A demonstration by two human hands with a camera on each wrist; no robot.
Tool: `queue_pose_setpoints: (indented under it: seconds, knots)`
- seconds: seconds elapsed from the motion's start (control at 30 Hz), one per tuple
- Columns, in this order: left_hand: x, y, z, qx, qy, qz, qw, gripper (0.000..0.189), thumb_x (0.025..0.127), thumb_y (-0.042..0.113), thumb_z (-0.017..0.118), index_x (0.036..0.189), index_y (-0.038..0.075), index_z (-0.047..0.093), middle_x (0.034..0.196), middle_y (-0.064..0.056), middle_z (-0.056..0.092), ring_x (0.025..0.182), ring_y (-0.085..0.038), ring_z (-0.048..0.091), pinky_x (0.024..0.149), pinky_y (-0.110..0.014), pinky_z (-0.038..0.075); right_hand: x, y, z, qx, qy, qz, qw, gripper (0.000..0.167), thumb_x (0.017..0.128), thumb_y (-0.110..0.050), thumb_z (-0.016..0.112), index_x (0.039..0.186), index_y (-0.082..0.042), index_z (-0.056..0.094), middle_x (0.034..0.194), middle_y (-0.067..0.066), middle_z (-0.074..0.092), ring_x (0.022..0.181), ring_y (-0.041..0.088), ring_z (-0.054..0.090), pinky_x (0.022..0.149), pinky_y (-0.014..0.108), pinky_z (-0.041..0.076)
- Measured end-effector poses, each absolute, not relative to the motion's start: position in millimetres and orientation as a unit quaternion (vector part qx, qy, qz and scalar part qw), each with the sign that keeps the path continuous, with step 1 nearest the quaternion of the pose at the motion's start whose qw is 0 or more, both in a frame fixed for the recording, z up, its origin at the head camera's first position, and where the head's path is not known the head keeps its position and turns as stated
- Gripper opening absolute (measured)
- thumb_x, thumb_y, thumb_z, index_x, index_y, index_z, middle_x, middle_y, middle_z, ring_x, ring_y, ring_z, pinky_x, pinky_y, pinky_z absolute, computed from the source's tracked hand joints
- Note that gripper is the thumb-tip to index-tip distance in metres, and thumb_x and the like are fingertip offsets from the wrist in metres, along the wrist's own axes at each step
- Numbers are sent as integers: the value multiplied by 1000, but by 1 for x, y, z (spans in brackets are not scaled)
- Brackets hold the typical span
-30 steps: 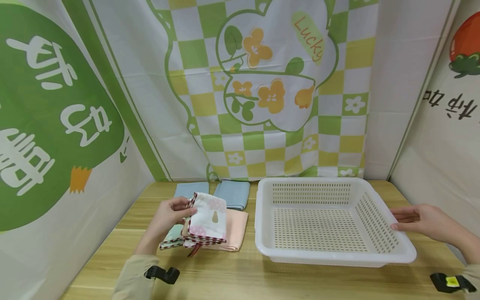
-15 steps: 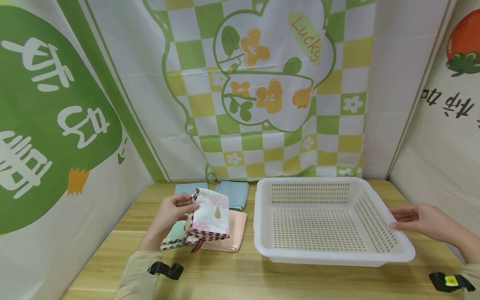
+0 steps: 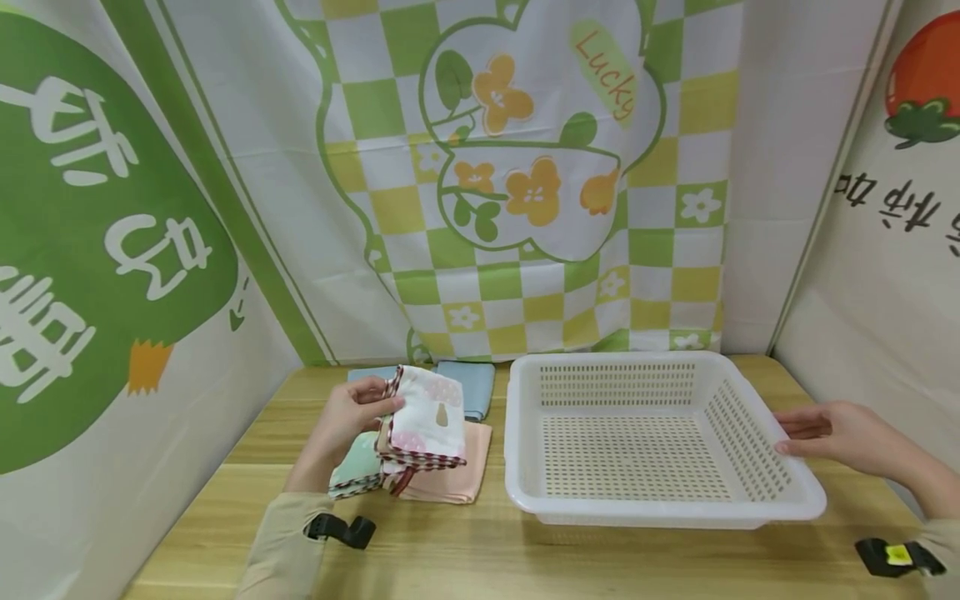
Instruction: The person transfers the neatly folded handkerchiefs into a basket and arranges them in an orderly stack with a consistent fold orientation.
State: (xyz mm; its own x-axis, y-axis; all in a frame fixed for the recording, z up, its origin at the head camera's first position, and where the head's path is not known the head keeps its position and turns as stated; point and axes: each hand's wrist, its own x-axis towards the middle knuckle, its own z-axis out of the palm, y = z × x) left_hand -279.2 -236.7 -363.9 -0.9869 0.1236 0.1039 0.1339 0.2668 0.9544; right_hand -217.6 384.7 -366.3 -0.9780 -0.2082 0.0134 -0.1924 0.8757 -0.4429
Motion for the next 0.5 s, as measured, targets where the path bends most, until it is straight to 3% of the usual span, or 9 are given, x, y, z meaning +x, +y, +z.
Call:
queue_pose_setpoints:
  seconds: [0.5]
  knots:
    - [-284, -230, -354, -93, -780, -619, 3, 19, 83, 19, 74, 91, 8, 62, 80, 9, 68, 76, -8, 64, 64, -29, 54, -219, 383, -363, -97, 970, -221, 27, 62, 83, -38, 71, 119, 12, 58, 107, 24, 67, 94, 34, 67, 68, 37, 56]
